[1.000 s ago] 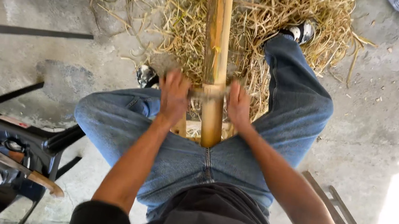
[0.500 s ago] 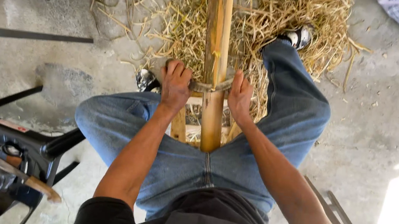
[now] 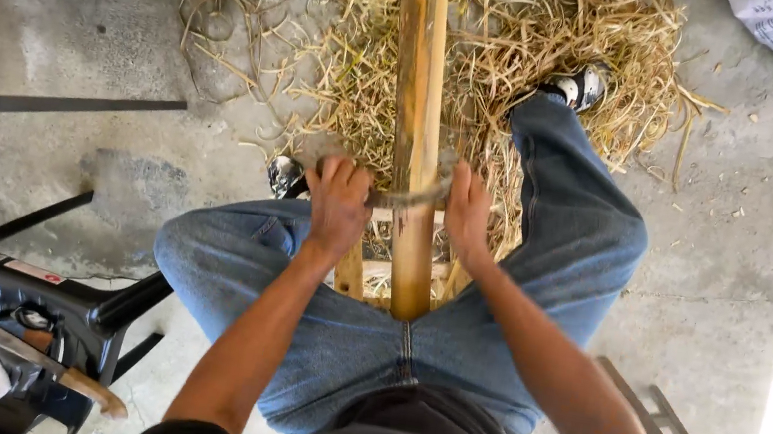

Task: The recorder uses a curved blade to shave or strip the outer layer of a bamboo pole.

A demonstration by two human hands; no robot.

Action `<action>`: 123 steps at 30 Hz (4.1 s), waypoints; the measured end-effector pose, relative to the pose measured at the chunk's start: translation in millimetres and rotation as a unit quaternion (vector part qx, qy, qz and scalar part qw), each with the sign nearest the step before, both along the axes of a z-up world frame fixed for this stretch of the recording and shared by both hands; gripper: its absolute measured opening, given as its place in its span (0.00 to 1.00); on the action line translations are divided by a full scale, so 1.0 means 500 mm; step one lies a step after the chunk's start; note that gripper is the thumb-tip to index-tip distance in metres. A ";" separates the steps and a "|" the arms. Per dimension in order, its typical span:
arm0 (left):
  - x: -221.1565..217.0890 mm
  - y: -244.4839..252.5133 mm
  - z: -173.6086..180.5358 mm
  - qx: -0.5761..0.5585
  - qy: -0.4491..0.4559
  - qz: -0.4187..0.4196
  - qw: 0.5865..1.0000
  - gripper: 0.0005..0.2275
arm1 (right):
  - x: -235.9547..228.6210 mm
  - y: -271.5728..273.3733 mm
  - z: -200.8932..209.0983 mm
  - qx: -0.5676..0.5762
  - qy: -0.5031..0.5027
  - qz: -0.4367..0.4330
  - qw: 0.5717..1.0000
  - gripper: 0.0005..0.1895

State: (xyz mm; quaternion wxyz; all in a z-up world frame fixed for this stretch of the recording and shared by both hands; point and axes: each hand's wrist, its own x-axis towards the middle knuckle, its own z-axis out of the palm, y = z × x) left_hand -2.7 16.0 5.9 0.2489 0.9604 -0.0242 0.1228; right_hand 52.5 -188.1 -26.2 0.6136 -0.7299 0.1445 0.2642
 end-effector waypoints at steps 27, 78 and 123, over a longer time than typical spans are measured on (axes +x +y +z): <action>0.387 0.122 -0.123 0.048 0.021 0.042 0.998 0.06 | 0.439 0.088 -0.313 -0.343 -0.321 0.154 0.869 0.18; 0.438 0.130 -0.085 0.073 0.041 0.027 0.996 0.06 | 0.427 0.108 -0.234 0.101 0.024 -0.116 0.988 0.19; 0.285 0.105 -0.143 0.013 -0.003 0.065 0.998 0.10 | 0.323 0.081 -0.170 -0.062 -0.119 0.006 0.991 0.33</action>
